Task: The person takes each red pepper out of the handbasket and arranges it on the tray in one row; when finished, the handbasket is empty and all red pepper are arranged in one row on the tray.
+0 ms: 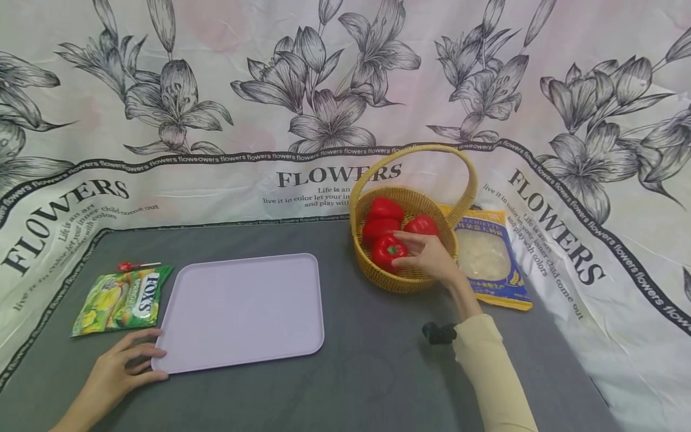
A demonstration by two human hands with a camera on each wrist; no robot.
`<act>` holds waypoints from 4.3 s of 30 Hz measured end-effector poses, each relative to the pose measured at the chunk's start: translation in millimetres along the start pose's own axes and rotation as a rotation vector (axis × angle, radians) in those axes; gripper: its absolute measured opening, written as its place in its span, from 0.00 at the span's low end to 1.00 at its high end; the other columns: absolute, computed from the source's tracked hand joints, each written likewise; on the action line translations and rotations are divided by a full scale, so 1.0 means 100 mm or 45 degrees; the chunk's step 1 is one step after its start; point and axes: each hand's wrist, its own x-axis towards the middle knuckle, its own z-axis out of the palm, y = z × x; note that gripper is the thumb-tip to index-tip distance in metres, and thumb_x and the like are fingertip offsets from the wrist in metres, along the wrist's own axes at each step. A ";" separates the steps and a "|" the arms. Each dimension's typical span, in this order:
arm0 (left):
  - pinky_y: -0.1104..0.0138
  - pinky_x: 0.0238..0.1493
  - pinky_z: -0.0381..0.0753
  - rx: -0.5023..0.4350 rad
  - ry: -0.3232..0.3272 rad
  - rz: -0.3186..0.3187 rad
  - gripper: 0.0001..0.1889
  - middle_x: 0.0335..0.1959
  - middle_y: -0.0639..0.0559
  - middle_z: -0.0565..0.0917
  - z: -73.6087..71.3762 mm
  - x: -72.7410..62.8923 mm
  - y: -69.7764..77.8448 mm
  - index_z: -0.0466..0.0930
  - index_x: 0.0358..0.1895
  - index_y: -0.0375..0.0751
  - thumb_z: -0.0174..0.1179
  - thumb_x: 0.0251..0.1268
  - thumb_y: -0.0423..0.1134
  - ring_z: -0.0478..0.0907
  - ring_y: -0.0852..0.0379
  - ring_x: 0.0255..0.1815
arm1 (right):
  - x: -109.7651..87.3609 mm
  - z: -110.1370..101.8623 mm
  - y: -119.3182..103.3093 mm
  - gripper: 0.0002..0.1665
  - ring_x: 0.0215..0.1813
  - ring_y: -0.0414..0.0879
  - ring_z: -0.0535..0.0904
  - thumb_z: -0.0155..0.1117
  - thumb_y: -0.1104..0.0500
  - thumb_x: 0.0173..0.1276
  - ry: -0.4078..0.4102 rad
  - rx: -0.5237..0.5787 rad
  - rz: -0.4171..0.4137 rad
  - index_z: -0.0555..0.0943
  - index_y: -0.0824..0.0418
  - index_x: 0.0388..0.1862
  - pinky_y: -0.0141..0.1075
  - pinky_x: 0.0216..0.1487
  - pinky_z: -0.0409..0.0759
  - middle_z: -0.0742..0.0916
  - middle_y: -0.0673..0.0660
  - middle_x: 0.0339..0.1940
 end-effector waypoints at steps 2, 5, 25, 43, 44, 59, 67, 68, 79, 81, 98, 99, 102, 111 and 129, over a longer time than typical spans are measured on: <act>0.84 0.34 0.79 -0.007 0.002 0.003 0.22 0.49 0.45 0.77 0.01 0.00 0.00 0.84 0.30 0.47 0.80 0.22 0.30 0.68 0.81 0.49 | 0.01 0.02 0.00 0.36 0.68 0.55 0.69 0.73 0.60 0.58 0.014 -0.066 -0.017 0.72 0.62 0.66 0.32 0.61 0.73 0.74 0.62 0.67; 0.84 0.34 0.79 -0.016 0.009 0.011 0.22 0.49 0.45 0.77 0.01 -0.01 -0.01 0.84 0.30 0.46 0.80 0.22 0.29 0.67 0.82 0.49 | 0.04 0.06 -0.01 0.38 0.67 0.56 0.69 0.74 0.59 0.58 -0.012 -0.145 -0.061 0.71 0.61 0.67 0.36 0.63 0.72 0.74 0.63 0.67; 0.84 0.32 0.79 0.040 0.031 0.048 0.21 0.47 0.45 0.79 0.00 0.00 0.01 0.81 0.24 0.49 0.81 0.20 0.29 0.71 0.79 0.44 | 0.05 0.02 -0.01 0.38 0.66 0.57 0.70 0.73 0.60 0.59 -0.029 -0.074 0.114 0.70 0.62 0.67 0.31 0.60 0.76 0.72 0.63 0.67; 0.84 0.32 0.79 0.026 0.044 0.034 0.21 0.47 0.46 0.79 0.01 0.00 -0.01 0.82 0.24 0.50 0.81 0.20 0.30 0.71 0.81 0.46 | 0.03 0.00 -0.10 0.40 0.70 0.59 0.64 0.72 0.66 0.57 0.002 0.091 0.214 0.67 0.68 0.68 0.42 0.65 0.67 0.70 0.68 0.69; 0.84 0.32 0.79 0.026 0.046 0.043 0.21 0.47 0.46 0.79 0.02 0.00 0.00 0.82 0.24 0.49 0.81 0.20 0.30 0.71 0.80 0.45 | 0.03 -0.01 -0.10 0.40 0.70 0.59 0.63 0.72 0.67 0.57 0.004 0.113 0.226 0.66 0.68 0.68 0.42 0.66 0.66 0.69 0.68 0.69; 0.84 0.32 0.79 0.021 0.038 0.040 0.21 0.47 0.45 0.79 0.02 -0.01 0.01 0.81 0.24 0.50 0.81 0.21 0.29 0.70 0.80 0.47 | -0.02 -0.13 -0.32 0.38 0.75 0.61 0.50 0.67 0.74 0.60 -0.034 0.403 0.299 0.67 0.61 0.69 0.32 0.60 0.74 0.58 0.70 0.74; 0.84 0.34 0.79 0.011 0.034 0.004 0.20 0.48 0.45 0.79 0.01 -0.02 0.00 0.81 0.24 0.50 0.81 0.22 0.30 0.69 0.81 0.48 | -0.08 -0.11 -0.57 0.35 0.59 0.41 0.76 0.67 0.74 0.59 -0.064 0.448 0.279 0.74 0.54 0.65 0.36 0.55 0.81 0.74 0.58 0.65; 0.84 0.34 0.79 0.009 0.038 0.011 0.20 0.48 0.45 0.79 0.01 -0.02 0.00 0.81 0.24 0.49 0.81 0.22 0.29 0.69 0.81 0.47 | -0.08 -0.10 -0.60 0.36 0.57 0.38 0.77 0.67 0.73 0.60 -0.072 0.449 0.277 0.73 0.55 0.66 0.37 0.54 0.81 0.75 0.58 0.65; 0.85 0.34 0.79 -0.032 0.046 0.029 0.21 0.48 0.44 0.79 0.02 -0.01 -0.02 0.81 0.24 0.49 0.80 0.22 0.28 0.68 0.83 0.48 | 0.06 0.16 -0.78 0.38 0.58 0.42 0.77 0.67 0.74 0.59 -0.157 0.390 0.223 0.67 0.66 0.68 0.39 0.53 0.82 0.77 0.60 0.63; 0.84 0.34 0.79 -0.033 0.041 0.022 0.21 0.48 0.44 0.79 0.02 -0.02 -0.01 0.80 0.24 0.49 0.80 0.23 0.28 0.68 0.82 0.48 | 0.10 0.22 -0.78 0.39 0.57 0.42 0.77 0.67 0.74 0.59 -0.172 0.389 0.214 0.65 0.68 0.69 0.39 0.52 0.82 0.78 0.60 0.62; 0.84 0.34 0.79 0.023 0.030 0.004 0.20 0.48 0.45 0.80 0.00 -0.01 0.01 0.81 0.23 0.49 0.81 0.22 0.29 0.71 0.79 0.46 | 0.36 0.67 -0.85 0.37 0.62 0.56 0.73 0.66 0.75 0.58 -0.245 0.344 0.213 0.68 0.68 0.67 0.43 0.54 0.81 0.74 0.68 0.66; 0.84 0.33 0.79 0.027 0.034 0.008 0.20 0.47 0.45 0.80 0.00 -0.01 0.01 0.81 0.23 0.49 0.81 0.22 0.30 0.70 0.79 0.47 | 0.38 0.70 -0.86 0.37 0.62 0.56 0.74 0.66 0.75 0.58 -0.257 0.348 0.209 0.68 0.68 0.67 0.43 0.54 0.81 0.74 0.68 0.65; 0.84 0.32 0.79 0.032 0.044 0.020 0.20 0.45 0.44 0.81 0.00 0.01 0.01 0.81 0.22 0.50 0.81 0.20 0.31 0.72 0.77 0.47 | 0.44 0.81 -0.85 0.36 0.61 0.56 0.74 0.65 0.76 0.59 -0.275 0.387 0.224 0.68 0.68 0.67 0.44 0.55 0.81 0.75 0.67 0.65; 0.83 0.32 0.80 0.009 0.009 0.031 0.20 0.42 0.43 0.83 0.02 0.10 0.05 0.80 0.20 0.49 0.80 0.20 0.29 0.77 0.72 0.42 | 0.67 1.06 -0.71 0.36 0.64 0.58 0.72 0.65 0.77 0.58 -0.315 0.413 0.259 0.69 0.68 0.66 0.44 0.58 0.79 0.75 0.66 0.65; 0.81 0.35 0.81 0.028 -0.065 -0.077 0.18 0.43 0.43 0.83 -0.04 0.14 0.10 0.79 0.20 0.47 0.80 0.24 0.31 0.80 0.47 0.45 | 1.15 1.64 -0.54 0.38 0.65 0.55 0.72 0.69 0.80 0.52 -0.333 0.411 0.231 0.73 0.66 0.63 0.43 0.63 0.74 0.77 0.63 0.63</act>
